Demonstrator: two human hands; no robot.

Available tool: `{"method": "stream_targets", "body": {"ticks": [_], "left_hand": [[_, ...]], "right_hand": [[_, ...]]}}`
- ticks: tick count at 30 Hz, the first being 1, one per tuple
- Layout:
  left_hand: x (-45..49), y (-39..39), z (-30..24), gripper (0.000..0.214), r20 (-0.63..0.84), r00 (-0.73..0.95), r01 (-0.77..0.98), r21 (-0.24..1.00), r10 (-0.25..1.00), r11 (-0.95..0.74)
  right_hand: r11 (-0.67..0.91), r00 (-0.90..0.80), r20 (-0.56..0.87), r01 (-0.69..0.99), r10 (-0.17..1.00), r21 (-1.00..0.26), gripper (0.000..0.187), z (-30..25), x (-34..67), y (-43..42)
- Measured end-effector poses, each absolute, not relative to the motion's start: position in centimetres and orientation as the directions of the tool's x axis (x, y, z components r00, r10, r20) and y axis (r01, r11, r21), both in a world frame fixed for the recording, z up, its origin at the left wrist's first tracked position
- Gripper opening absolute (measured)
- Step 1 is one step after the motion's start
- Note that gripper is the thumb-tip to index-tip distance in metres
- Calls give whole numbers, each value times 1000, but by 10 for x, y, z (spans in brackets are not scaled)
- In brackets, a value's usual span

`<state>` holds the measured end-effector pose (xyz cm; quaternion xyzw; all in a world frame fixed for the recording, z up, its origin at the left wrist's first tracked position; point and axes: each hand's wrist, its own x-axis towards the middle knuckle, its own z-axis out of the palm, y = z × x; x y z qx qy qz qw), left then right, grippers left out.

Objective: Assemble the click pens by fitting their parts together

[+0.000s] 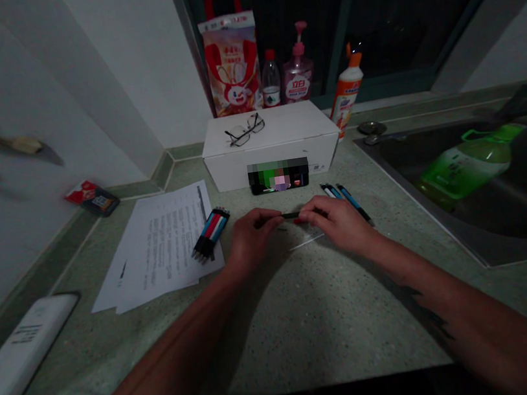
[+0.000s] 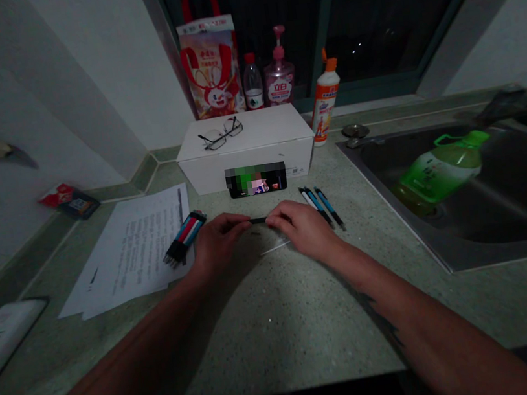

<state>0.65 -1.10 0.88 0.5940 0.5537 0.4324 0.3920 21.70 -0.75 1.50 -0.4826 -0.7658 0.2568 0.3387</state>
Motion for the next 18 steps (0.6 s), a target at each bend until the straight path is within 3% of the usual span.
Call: {"method": "stream_targets", "body": {"ticks": [4, 11, 14, 18], "left_hand": [[7, -11, 8, 4, 78, 10, 318, 945, 997, -77], [9, -13, 12, 4, 102, 35, 336, 936, 994, -108], [9, -13, 12, 3, 102, 31, 349, 931, 994, -107], [9, -12, 10, 3, 106, 41, 331, 937, 994, -113]], "right_hand": [[392, -272, 290, 501, 918, -771, 9, 11, 217, -7], [257, -330, 89, 511, 940, -820, 37, 13, 213, -11], [307, -298, 174, 489, 939, -816, 21, 12, 212, -10], [280, -299, 140, 500, 944, -820, 26, 9, 213, -9]]}}
